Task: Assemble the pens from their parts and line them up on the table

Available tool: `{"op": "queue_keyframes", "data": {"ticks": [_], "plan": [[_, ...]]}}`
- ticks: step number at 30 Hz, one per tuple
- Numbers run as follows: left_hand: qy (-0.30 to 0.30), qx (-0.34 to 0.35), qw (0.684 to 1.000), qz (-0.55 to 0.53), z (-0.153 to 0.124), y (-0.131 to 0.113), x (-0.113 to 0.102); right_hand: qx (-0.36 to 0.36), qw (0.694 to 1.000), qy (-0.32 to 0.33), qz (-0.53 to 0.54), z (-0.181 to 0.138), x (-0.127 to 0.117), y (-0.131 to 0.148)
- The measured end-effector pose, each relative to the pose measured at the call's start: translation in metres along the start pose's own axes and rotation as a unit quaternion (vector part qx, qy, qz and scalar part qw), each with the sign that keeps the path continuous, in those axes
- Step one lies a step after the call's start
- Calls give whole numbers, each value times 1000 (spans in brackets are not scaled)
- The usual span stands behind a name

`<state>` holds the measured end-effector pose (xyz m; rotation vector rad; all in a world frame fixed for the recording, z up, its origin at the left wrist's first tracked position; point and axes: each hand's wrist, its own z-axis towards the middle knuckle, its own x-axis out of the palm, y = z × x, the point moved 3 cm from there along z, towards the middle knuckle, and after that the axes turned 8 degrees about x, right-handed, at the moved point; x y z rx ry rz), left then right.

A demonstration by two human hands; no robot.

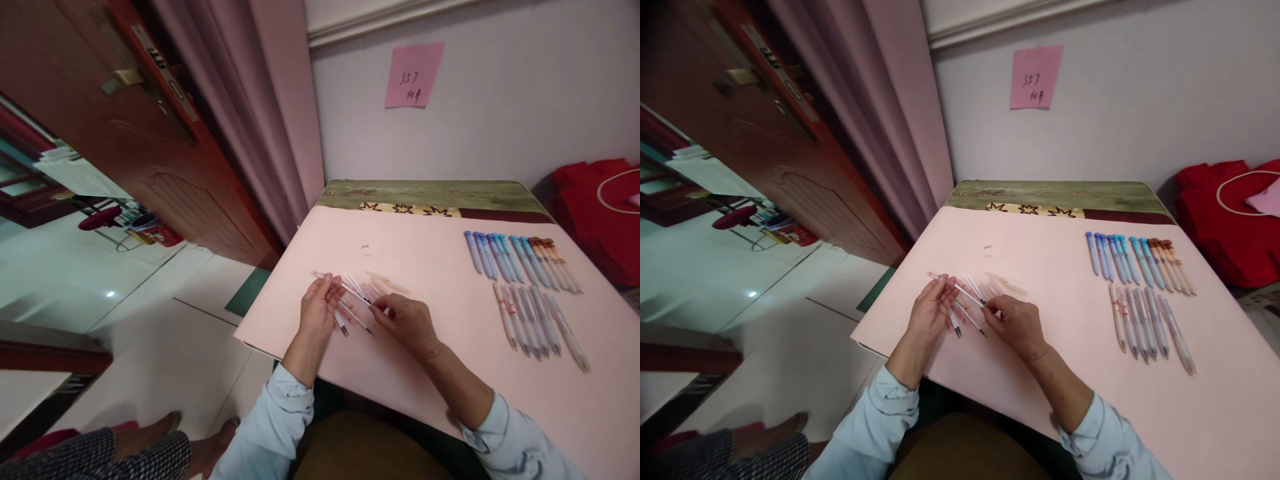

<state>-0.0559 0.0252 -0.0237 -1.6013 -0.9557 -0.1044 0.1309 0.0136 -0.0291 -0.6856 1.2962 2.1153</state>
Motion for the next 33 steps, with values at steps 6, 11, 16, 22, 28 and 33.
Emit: {"op": "queue_keyframes", "data": {"ticks": [6, 11, 16, 22, 28, 33], "plan": [[24, 10, 999, 30, -5, 2, 5, 53, 994, 47, 80, 1, 1, 2], [73, -15, 993, 93, -21, 13, 11, 208, 923, 113, 305, -1, 7, 2], [107, -38, 986, 125, -32, 20, 17, 274, 839, 167, 440, 1, 10, 6], [89, -115, 985, 89, -29, 14, 24, 269, 847, 124, 441, 6, 3, -1], [9, -86, 996, -34, -11, -28, 18, 213, 948, 33, 233, 4, -3, -10], [-63, -68, 994, -64, -3, -51, -4, 178, 984, -5, 24, 7, -10, -18]]}}
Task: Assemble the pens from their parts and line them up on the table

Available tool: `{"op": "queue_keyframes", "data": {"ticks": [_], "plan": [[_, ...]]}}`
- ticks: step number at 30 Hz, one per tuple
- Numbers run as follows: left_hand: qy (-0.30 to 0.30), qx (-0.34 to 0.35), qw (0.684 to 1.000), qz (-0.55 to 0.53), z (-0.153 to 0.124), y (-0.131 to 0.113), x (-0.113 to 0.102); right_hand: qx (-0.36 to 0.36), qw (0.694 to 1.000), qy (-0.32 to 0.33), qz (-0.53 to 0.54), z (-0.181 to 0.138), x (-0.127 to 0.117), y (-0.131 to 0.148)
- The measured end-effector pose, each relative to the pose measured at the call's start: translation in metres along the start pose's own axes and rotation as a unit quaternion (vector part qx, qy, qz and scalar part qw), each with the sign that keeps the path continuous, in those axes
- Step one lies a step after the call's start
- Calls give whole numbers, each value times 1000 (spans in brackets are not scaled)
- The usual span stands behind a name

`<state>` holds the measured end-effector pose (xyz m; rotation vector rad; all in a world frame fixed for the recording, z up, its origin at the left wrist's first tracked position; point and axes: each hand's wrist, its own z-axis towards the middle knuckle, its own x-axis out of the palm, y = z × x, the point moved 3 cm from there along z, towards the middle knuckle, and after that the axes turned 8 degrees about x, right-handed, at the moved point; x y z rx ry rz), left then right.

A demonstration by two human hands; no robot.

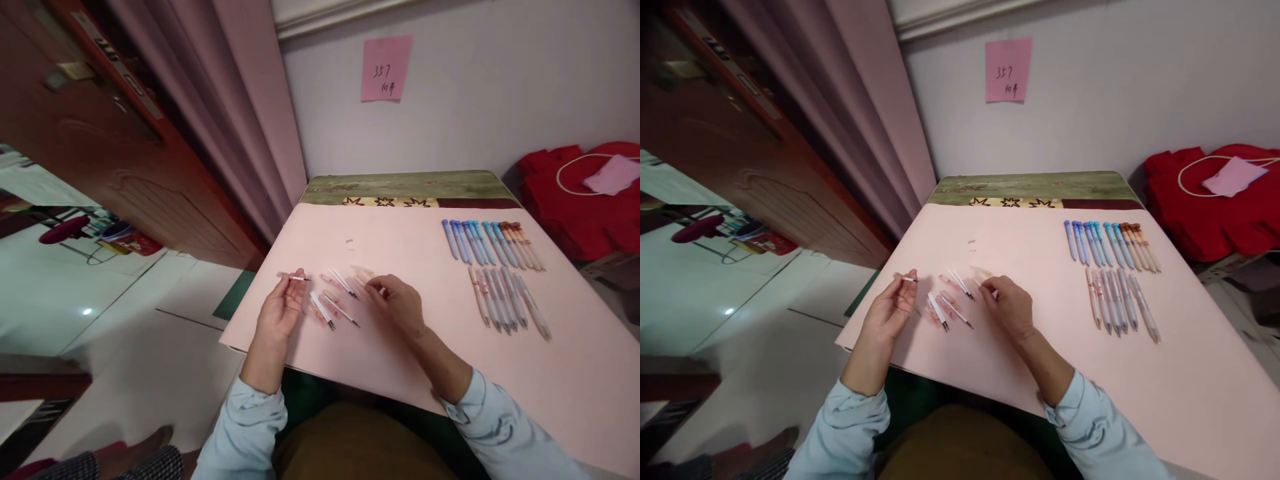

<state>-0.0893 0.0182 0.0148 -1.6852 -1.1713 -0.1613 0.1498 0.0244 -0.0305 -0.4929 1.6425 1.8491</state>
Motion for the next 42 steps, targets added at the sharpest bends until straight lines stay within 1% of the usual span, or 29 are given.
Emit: {"op": "queue_keyframes", "data": {"ticks": [2, 4, 6, 9, 11, 14, 17, 21, 24, 29, 32, 35, 37, 39, 42], "plan": [[-18, -4, 1000, -1, 2, -2, -7, 6, 999, -32, -23, 5, -5, -5], [-22, -6, 1000, 1, 3, -2, -10, 21, 998, -48, -38, 8, -8, -11], [-19, -8, 1000, 1, 3, -1, -11, 26, 998, -39, -52, 10, -8, -14], [-13, -15, 1000, 1, 5, 0, -13, 16, 997, 1, -69, 8, -2, -13], [-14, -17, 1000, -1, 6, 0, -16, 11, 997, 11, -75, 6, 1, -12], [-18, -18, 1000, -9, 9, 1, -20, 10, 996, -4, -84, 5, 2, -11], [-20, -21, 999, -14, 11, 3, -21, 7, 993, -11, -118, 5, 5, -12], [-19, -32, 999, -10, 10, 11, -17, -6, 982, -13, -189, 2, 15, -10], [-15, -36, 999, -6, 10, 17, -12, 1, 979, -10, -201, 1, 19, -8], [-8, -33, 999, 7, 8, 22, -8, 42, 990, -10, -132, 3, 16, -8], [-1, -43, 999, 7, 6, 25, -5, 46, 993, -6, -106, 4, 15, -9], [10, -34, 999, 8, 4, 29, -1, 51, 995, -11, -81, 5, 14, -11], [15, -22, 1000, 12, 3, 32, 2, 38, 998, -28, -43, 4, 12, -10], [16, -5, 1000, 18, 4, 35, 5, 3, 999, -42, 29, 2, 8, -5], [15, 27, 999, 28, 6, 38, 8, -55, 987, -33, 146, -2, 3, 4]]}}
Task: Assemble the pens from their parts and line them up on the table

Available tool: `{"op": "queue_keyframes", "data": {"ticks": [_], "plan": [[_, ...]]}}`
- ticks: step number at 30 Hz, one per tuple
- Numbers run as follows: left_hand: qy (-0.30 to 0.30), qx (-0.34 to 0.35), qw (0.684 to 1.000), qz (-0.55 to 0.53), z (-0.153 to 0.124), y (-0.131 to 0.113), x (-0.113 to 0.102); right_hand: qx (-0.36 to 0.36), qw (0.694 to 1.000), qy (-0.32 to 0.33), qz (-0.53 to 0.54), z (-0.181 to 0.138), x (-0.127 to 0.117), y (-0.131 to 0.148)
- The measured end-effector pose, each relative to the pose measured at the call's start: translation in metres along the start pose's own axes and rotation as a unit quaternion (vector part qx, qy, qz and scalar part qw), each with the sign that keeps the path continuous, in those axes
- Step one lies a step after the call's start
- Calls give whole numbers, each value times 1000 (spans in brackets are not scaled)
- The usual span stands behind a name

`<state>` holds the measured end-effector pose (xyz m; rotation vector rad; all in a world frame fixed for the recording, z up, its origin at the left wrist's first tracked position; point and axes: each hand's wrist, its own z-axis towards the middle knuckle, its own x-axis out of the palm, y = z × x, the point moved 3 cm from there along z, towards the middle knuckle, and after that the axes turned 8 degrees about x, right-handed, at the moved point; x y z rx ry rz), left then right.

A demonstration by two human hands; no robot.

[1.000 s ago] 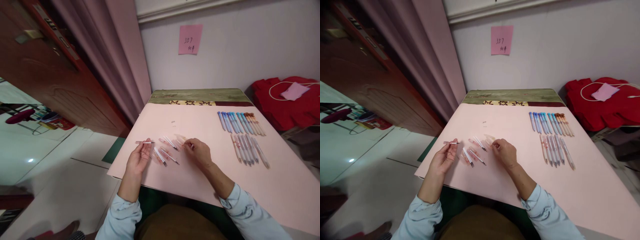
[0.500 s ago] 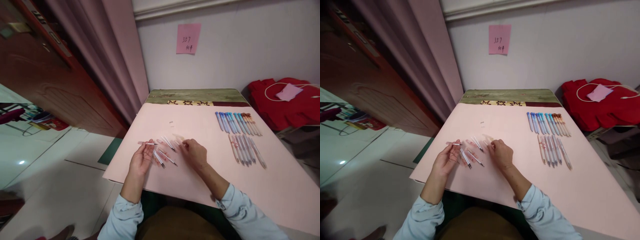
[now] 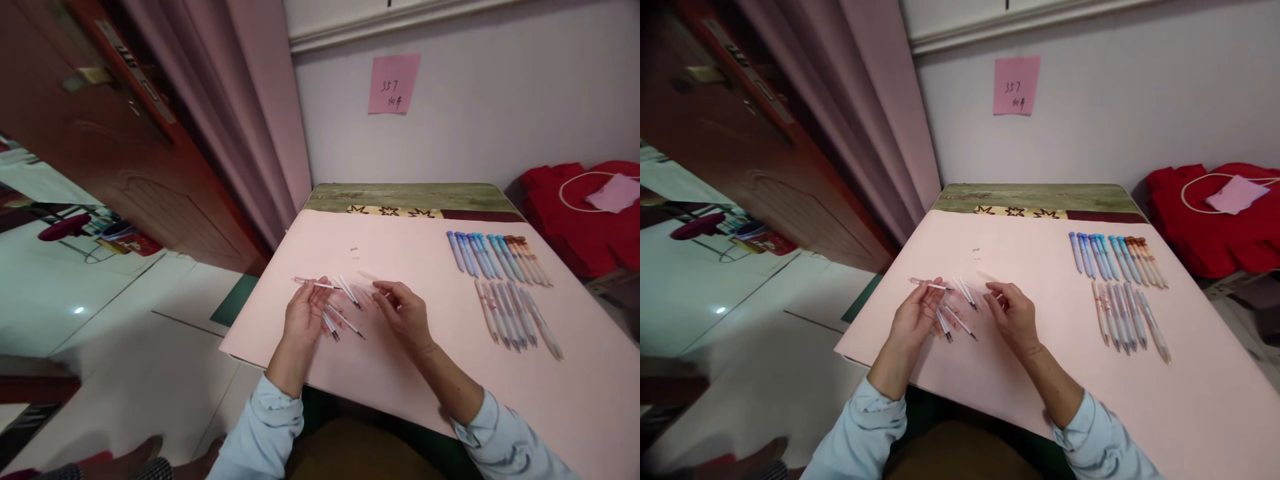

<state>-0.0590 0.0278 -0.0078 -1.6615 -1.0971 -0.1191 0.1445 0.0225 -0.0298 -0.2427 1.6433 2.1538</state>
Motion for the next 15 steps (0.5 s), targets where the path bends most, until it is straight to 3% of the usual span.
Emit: {"op": "queue_keyframes", "data": {"ticks": [7, 15], "plan": [[8, 68, 998, 10, 1, 5, 3, -48, 998, 12, 43, -4, -1, 14], [36, 87, 995, 23, -2, 8, 3, -58, 997, 19, 41, -4, -2, 15]]}}
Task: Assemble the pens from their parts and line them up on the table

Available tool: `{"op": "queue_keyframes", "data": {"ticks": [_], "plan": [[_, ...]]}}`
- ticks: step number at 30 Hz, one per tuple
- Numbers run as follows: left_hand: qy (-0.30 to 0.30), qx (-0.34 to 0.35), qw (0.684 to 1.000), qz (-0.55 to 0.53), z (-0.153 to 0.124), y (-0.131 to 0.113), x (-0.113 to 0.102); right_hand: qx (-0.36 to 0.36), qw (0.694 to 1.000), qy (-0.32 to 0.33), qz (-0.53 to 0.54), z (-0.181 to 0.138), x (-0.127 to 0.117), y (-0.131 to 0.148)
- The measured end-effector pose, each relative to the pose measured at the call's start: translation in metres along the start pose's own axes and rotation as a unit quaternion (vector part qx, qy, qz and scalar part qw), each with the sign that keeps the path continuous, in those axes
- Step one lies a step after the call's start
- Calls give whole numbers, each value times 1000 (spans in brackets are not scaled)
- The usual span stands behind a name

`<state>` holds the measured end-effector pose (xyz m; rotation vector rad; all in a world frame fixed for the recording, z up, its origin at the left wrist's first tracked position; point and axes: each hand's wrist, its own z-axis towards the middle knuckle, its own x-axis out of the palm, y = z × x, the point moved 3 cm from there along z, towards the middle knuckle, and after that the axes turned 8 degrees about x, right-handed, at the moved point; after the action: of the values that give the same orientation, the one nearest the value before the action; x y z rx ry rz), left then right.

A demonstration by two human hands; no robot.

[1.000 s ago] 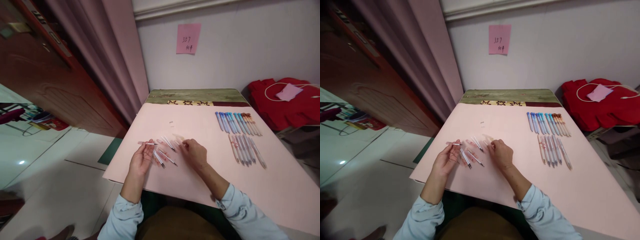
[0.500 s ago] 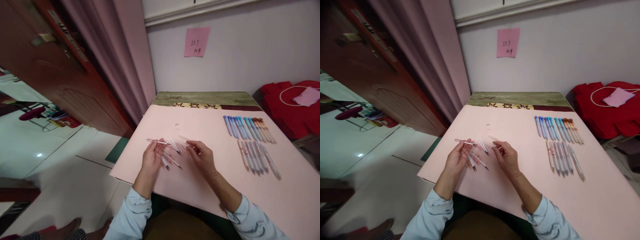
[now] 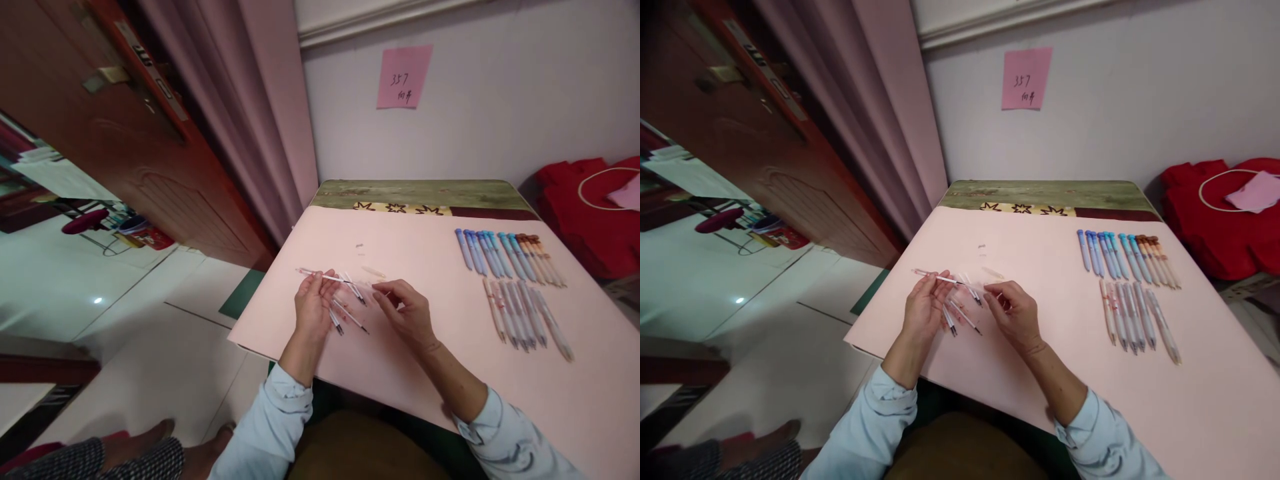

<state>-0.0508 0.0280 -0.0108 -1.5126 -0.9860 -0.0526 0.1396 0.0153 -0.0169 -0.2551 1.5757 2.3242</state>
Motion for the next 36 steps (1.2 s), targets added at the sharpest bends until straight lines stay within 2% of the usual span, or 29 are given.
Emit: {"op": "queue_keyframes", "data": {"ticks": [5, 15, 26, 28, 32, 36], "plan": [[22, 7, 1000, 14, -6, 6, 2, 1, 1000, 8, 5, -1, 1, -2], [82, -22, 996, 24, -28, 18, 15, 27, 999, 13, 34, -4, 4, -4], [73, -35, 997, 10, -29, 23, 19, 75, 996, -10, 51, -4, 4, -1], [81, -36, 996, 10, -30, 23, 20, 92, 995, 1, 42, -4, 4, -4], [94, -42, 995, 13, -30, 25, 20, 148, 987, 63, 30, -4, 6, -14], [83, -39, 996, 11, -28, 25, 18, 127, 990, 60, 29, -3, 7, -15]]}}
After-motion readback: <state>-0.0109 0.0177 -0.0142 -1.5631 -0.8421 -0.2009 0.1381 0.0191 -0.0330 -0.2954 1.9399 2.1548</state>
